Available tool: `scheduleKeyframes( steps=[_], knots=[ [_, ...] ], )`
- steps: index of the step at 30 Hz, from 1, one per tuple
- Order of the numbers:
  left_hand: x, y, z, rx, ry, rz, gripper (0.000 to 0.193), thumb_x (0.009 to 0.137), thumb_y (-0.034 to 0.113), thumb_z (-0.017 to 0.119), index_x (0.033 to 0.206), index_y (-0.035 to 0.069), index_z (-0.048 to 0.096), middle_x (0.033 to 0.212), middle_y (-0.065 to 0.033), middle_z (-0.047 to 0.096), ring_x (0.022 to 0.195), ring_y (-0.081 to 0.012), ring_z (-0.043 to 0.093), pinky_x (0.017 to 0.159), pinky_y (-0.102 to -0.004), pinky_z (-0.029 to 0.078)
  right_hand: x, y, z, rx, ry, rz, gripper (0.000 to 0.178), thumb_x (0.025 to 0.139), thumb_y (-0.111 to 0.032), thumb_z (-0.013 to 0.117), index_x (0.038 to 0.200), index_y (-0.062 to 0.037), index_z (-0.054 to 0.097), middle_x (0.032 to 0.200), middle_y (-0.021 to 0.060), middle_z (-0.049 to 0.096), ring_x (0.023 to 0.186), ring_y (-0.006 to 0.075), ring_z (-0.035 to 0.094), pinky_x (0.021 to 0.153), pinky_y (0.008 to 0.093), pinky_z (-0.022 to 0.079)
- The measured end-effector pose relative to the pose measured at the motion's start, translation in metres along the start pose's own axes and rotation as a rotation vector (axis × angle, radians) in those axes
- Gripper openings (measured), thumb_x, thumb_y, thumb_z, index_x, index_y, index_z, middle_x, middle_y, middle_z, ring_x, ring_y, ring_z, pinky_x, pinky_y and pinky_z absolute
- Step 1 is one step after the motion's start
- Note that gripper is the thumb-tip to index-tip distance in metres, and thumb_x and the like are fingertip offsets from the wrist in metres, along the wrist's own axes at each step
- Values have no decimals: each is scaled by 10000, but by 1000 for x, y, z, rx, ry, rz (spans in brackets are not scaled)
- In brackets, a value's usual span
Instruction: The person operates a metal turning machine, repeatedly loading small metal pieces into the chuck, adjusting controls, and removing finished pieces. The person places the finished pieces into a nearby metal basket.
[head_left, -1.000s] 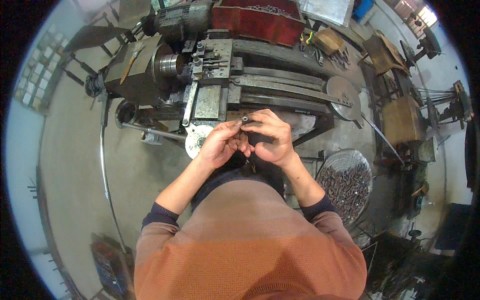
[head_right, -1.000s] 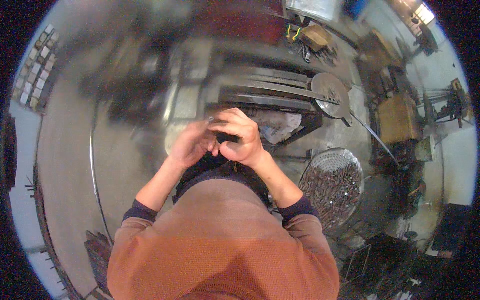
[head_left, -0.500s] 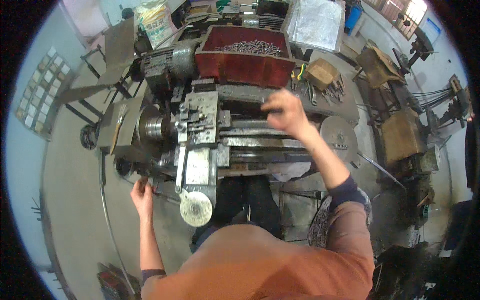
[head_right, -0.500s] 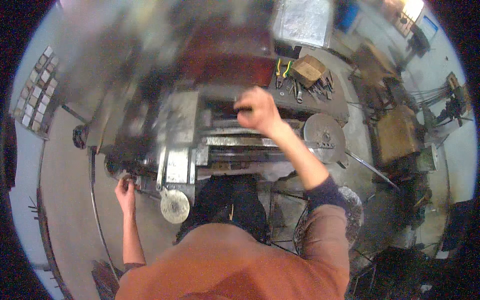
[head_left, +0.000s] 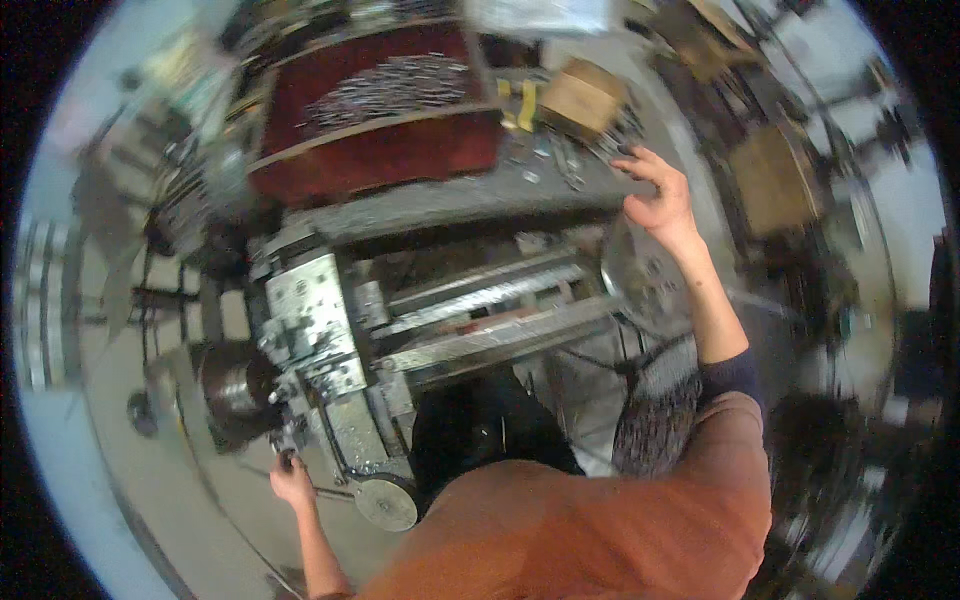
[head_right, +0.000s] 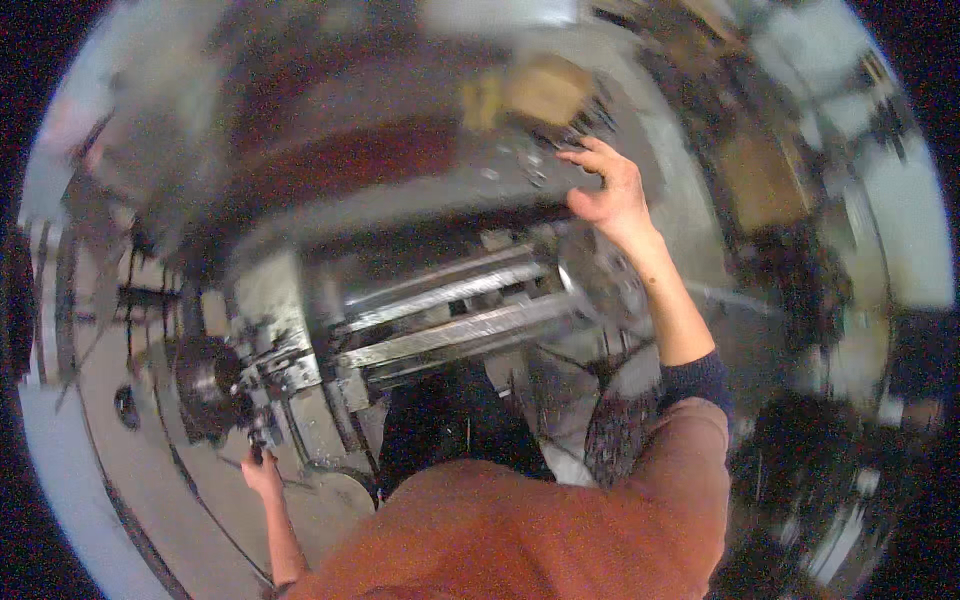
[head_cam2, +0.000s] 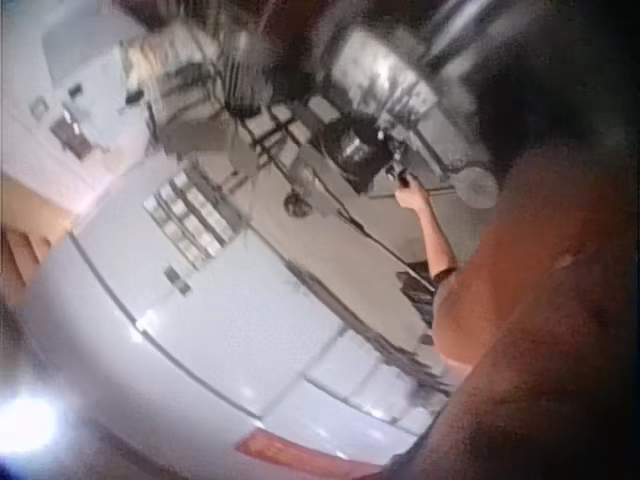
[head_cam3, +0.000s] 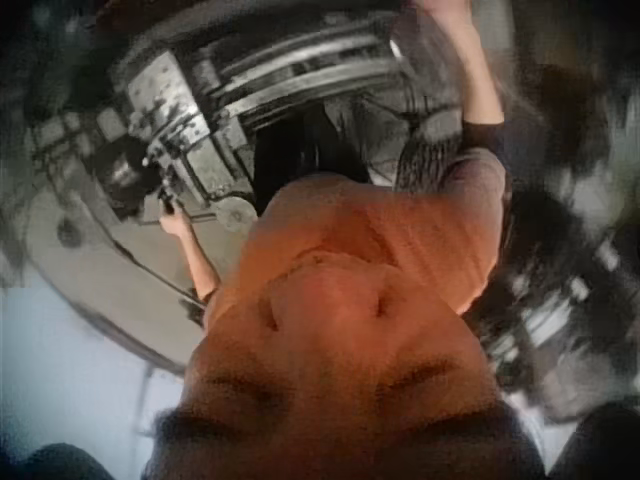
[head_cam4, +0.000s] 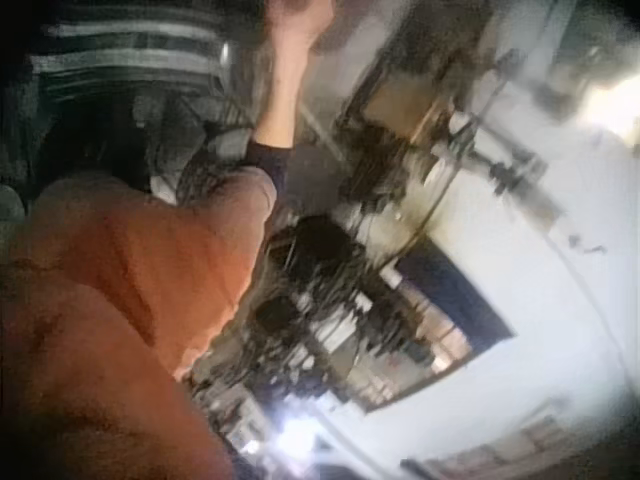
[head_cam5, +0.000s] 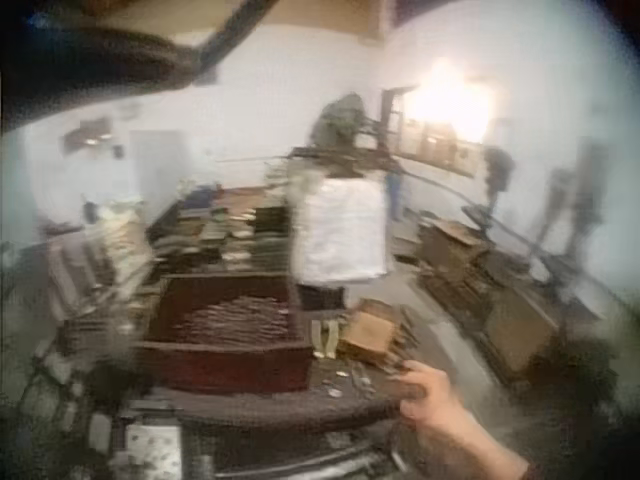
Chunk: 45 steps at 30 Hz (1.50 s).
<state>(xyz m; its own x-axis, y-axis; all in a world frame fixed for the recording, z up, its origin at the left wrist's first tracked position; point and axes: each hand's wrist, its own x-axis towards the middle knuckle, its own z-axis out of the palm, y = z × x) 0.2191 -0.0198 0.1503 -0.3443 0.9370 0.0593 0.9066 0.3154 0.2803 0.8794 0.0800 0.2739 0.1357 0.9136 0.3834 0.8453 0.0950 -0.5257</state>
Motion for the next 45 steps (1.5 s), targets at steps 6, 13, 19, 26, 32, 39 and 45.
scheduleKeyframes(
  steps=[6,13,19,26,32,39,45],
  knots=[
    [7,-10,7,-317,-115,-21,285,797,80,549,1054,-40,580,909,-163,639,774,-225,612,719,-337,455,-167,40,-56,26,208,383,412,614,-6,508,1002,-32,644,1038,89,589,844,151,585,761,253,454],
    [31,-17,10,-62,-106,30,363,802,179,569,1125,14,574,1076,-122,615,936,-245,583,809,-341,424,-334,48,-83,-208,166,803,319,648,-145,580,940,-56,674,787,110,664,752,177,626,714,287,480],
    [41,-50,36,-205,-29,104,390,807,187,571,1138,-20,553,1001,-135,641,817,-234,605,727,-319,444,-393,89,-45,-426,-152,906,259,678,-236,568,791,-21,660,837,209,630,829,350,617,786,390,497],
    [36,-56,38,-205,41,208,383,783,231,591,1095,9,587,1021,-148,623,895,-258,601,788,-360,450,-385,137,9,-731,-427,917,311,687,-251,561,902,-49,660,981,167,632,945,292,607,819,366,485],
    [25,-40,21,-346,-108,234,287,781,145,569,1020,-12,598,884,-136,641,804,-222,607,720,-324,456,-371,111,13,-814,-562,818,331,723,-281,534,934,-63,665,1005,156,631,951,277,607,828,379,474],
    [-3,-9,-57,-569,-275,397,239,819,54,529,1025,-62,565,858,-104,631,738,-136,579,676,-274,459,-356,86,-8,-530,-213,707,358,654,-179,582,969,-17,635,955,148,623,939,276,606,820,337,480],
    [-35,79,-127,-703,-331,358,265,827,85,545,1056,-48,567,876,-82,637,812,-138,606,719,-257,468,-262,-80,33,220,-65,-158,515,584,-197,627,1068,-23,613,1088,165,532,997,276,565,825,324,467]
  ],
)
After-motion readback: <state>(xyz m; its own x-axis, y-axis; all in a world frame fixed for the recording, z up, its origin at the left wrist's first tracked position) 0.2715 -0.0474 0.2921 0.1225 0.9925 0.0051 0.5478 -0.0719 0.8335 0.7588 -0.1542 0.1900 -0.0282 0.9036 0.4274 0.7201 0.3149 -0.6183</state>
